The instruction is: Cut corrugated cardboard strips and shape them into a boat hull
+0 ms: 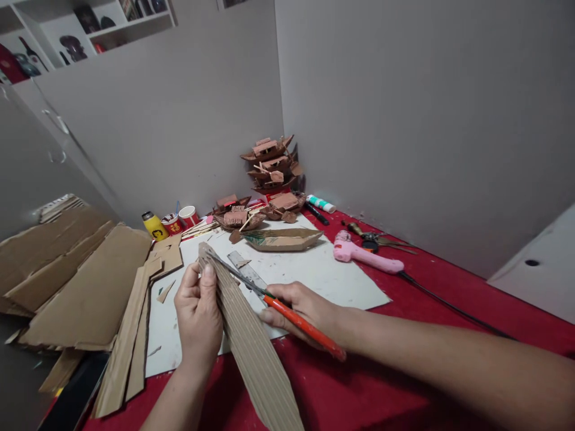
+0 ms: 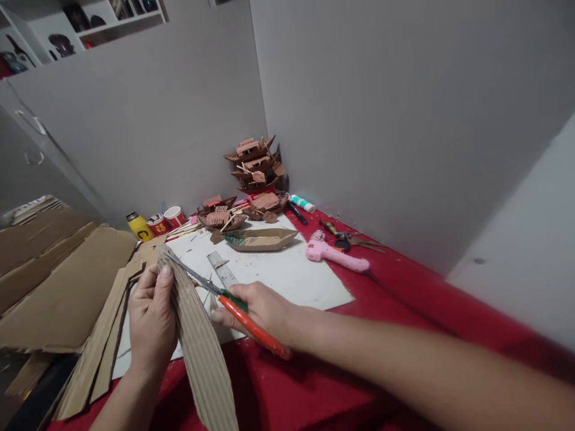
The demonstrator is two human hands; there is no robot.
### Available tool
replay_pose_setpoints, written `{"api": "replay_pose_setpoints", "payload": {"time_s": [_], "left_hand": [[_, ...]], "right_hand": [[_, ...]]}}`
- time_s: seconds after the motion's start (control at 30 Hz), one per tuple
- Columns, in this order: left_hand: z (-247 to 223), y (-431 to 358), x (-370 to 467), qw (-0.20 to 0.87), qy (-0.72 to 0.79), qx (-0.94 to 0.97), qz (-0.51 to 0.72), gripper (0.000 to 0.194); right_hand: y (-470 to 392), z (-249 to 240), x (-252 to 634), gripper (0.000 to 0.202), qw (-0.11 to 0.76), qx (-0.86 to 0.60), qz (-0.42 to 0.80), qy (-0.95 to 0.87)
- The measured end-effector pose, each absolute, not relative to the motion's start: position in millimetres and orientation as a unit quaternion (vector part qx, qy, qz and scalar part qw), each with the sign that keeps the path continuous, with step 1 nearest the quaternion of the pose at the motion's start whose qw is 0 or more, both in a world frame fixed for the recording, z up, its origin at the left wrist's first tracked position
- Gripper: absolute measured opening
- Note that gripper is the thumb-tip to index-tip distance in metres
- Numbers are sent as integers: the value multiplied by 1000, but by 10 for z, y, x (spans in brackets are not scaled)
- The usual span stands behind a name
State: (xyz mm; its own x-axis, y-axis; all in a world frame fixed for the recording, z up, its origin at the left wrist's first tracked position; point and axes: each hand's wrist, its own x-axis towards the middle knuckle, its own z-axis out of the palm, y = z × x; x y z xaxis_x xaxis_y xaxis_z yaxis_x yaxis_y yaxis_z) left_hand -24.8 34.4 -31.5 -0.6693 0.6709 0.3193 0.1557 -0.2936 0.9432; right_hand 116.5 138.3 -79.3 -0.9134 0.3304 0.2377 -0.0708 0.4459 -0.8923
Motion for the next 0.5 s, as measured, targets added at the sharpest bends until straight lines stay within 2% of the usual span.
{"api": "replay_pose_setpoints", "payload": {"time_s": [0.1,0.3,0.5], "left_hand": [[-312,340,-279,206,554,366,719,16],[-337,357,-235,239,565,405,678,18],[-353,370,-250,265,552,397,683,19]], "right_hand": [[1402,-751,1171,47,186,-93,510,-835],[1440,-651,1221,47,193,-104,391,-894],[1444,-634,1228,45,199,-94,448,-866]]}}
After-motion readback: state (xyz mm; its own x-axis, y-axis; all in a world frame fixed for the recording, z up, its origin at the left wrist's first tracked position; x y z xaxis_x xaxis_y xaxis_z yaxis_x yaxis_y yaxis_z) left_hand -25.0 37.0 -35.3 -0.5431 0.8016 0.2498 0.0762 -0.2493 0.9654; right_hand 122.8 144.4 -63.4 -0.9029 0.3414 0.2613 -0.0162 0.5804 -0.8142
